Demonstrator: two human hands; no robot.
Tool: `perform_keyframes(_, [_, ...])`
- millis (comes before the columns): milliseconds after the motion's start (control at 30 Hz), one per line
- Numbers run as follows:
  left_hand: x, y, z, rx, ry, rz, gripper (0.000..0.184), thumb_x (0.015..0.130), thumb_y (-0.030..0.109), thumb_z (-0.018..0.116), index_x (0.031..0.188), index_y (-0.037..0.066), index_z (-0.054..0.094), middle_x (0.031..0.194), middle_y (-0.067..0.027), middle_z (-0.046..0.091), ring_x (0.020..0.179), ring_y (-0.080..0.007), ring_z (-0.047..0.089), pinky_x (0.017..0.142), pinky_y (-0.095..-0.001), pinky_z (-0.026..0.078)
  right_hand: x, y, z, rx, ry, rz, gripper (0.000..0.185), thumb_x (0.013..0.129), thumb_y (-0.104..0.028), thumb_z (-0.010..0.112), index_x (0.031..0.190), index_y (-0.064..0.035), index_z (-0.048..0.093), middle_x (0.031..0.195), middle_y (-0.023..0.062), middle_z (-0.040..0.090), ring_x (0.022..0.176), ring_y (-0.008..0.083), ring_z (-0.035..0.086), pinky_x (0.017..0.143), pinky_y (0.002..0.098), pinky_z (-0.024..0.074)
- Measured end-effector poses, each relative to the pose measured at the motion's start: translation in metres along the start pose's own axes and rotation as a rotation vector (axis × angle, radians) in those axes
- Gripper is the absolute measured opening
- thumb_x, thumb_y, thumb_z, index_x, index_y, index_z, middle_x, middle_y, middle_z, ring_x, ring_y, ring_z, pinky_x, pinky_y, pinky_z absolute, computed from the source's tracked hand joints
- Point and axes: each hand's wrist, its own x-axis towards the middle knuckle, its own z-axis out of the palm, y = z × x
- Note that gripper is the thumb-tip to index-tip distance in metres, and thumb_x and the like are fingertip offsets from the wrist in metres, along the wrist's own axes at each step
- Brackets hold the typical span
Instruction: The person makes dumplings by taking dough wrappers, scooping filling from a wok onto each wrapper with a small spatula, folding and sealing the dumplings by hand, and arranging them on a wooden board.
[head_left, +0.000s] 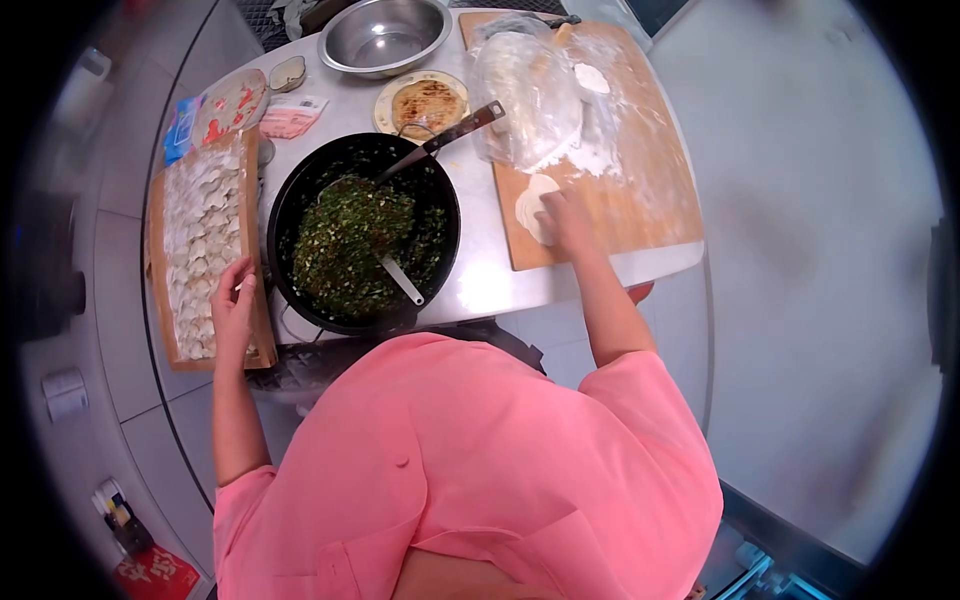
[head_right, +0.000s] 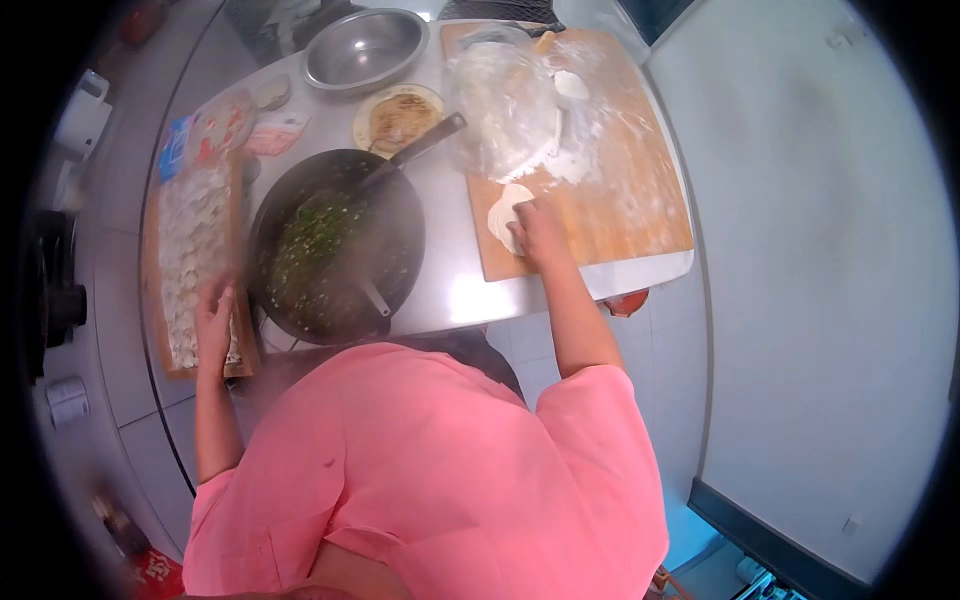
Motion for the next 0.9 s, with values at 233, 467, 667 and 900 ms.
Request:
perform_keyframes(233, [-0.012,-0.006,0.014,-0.107,-0.003,0.01,0.032,0.09,0.009,0.051,0.121,0.0,0.05,0.117,-0.0106,0.055,0.11,-0.0173,0.051,0.095,-0.0277,0.038,-0.007,-0.023,-0.018,0.086,-0.151,0.41,0.03,0.071,-0.019,0.069,0.096,-0.0052,0.06,0.098,0.0135,0.056,0.093,0.0268,0.054,0.081,0.0354,0.0443])
perform_keyframes(467, [-0.015,0.015,0.032,-0.171,-0.079,0.045,0.032,0.09,0.008,0.051,0.12,0.001,0.05,0.117,-0.0088,0.055,0.109,-0.0171,0.052,0.095,-0.0278,0.038,-0.005,-0.009,-0.011,0.056,-0.033,0.065,0.019,0.069,-0.013,0.068,0.085,-0.0059,0.061,0.09,0.011,0.059,0.083,0.029,0.056,0.074,0.0381,0.0456])
perform_keyframes(667, [-0.022,0.032,0.045,-0.147,-0.082,0.055,0.03,0.089,0.009,0.052,0.119,0.001,0.052,0.115,-0.0081,0.056,0.106,-0.0157,0.053,0.093,-0.0267,0.04,-0.007,-0.008,-0.014,-0.026,-0.047,0.003,0.015,0.072,-0.017,0.065,0.079,-0.0054,0.057,0.084,0.0129,0.058,0.083,0.0315,0.055,0.072,0.0401,0.0447])
perform_keyframes(900, [-0.038,0.043,0.071,-0.35,-0.143,0.0,0.029,0.091,0.014,0.051,0.117,0.003,0.053,0.114,-0.0071,0.058,0.103,-0.0139,0.055,0.081,-0.0252,0.044,-0.035,-0.018,-0.026,0.111,0.006,0.138,0.015,0.08,-0.018,0.06,0.085,-0.0055,0.054,0.078,0.0135,0.062,0.076,0.0318,0.059,0.066,0.0395,0.0457])
